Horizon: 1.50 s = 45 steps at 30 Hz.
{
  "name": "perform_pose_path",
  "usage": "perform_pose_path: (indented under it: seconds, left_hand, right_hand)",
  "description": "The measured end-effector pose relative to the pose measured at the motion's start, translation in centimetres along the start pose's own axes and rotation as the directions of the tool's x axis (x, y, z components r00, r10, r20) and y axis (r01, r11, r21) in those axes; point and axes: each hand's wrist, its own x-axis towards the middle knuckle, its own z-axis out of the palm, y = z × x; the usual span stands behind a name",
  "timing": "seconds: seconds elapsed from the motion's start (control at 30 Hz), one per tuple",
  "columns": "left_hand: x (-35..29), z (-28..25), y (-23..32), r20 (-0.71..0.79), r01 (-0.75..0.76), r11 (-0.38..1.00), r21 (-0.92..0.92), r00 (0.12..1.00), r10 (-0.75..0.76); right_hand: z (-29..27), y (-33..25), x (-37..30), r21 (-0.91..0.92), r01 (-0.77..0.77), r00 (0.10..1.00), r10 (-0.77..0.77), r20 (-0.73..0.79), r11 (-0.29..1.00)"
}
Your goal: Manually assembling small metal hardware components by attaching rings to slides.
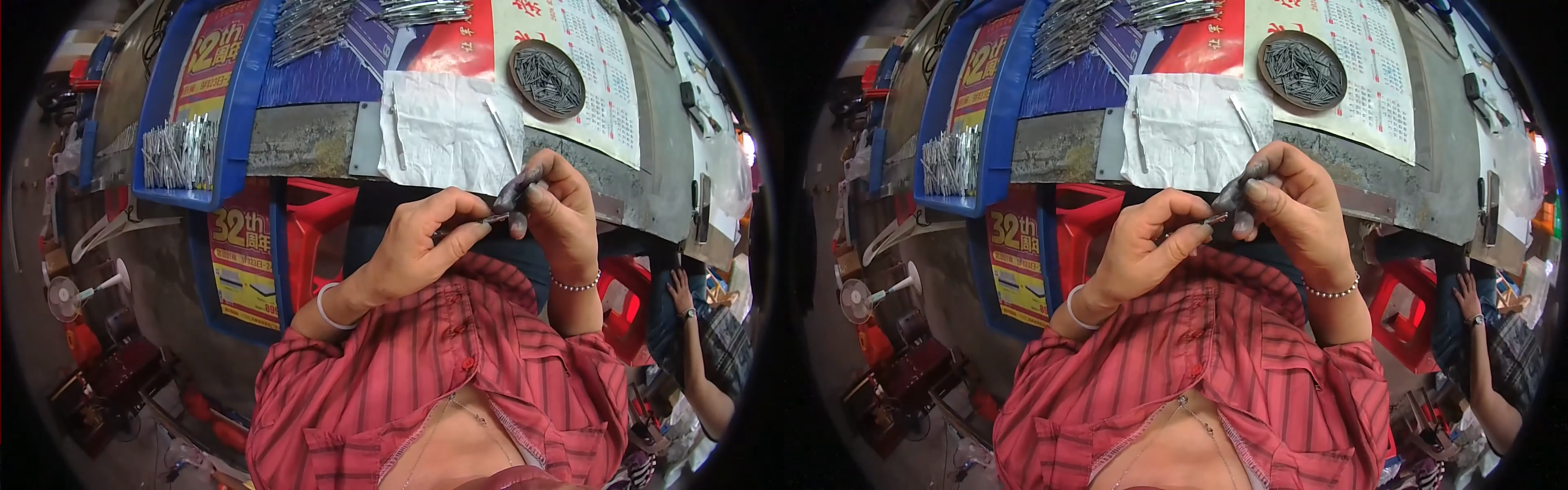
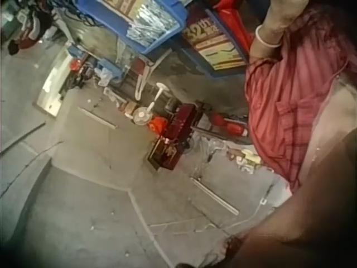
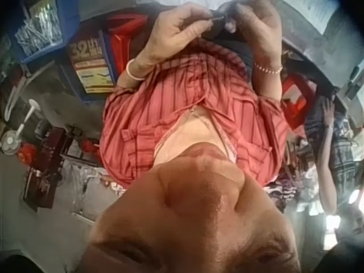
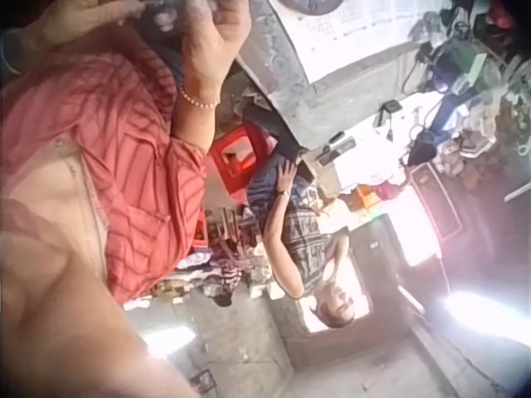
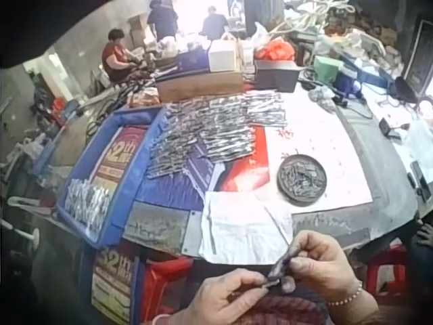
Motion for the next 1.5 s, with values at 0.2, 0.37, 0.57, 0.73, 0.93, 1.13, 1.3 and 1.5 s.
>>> perform_pose_path:
  seconds: [0.2,0.37,0.57,0.73,0.93,1.13,1.3,1.5]
  left_hand:
    - [-0.1,-0.4,0.0,0.005,-0.001,1.000,0.018,1.000,0.001]
    - [0.0,-0.7,-0.3,-0.008,-0.026,0.999,0.019,1.000,0.026]
    - [0.2,-0.8,-0.5,0.001,-0.180,0.975,0.127,0.983,0.181]
    - [0.4,-0.8,-0.4,0.021,-0.241,0.957,0.160,0.970,0.241]
    - [0.3,-0.8,-0.4,0.026,-0.221,0.963,0.153,0.975,0.219]
    - [0.4,-1.1,-0.3,0.034,-0.213,0.964,0.156,0.977,0.210]
    - [0.4,-1.2,-0.4,0.028,-0.233,0.959,0.161,0.972,0.232]
    - [0.5,-1.8,-1.2,0.105,-0.389,0.845,0.367,0.920,0.378]
  right_hand:
    - [0.3,0.2,0.6,-0.040,0.027,0.999,-0.026,0.018,0.999]
    - [0.4,-0.6,-0.2,-0.200,0.038,0.999,-0.032,0.035,0.979]
    - [0.5,-1.4,-0.8,-0.294,0.080,0.990,-0.041,0.138,0.952]
    - [0.6,-1.1,-1.0,-0.232,0.047,0.997,-0.033,0.065,0.971]
    - [0.8,-0.9,-0.8,-0.247,0.015,0.997,0.004,0.073,0.969]
    - [1.1,-1.1,-0.7,-0.228,-0.005,0.999,0.014,0.037,0.974]
    - [0.9,-1.0,-0.5,-0.232,-0.003,0.999,0.013,0.042,0.973]
    - [0.5,-1.1,-0.2,-0.282,-0.121,0.983,0.155,0.102,0.952]
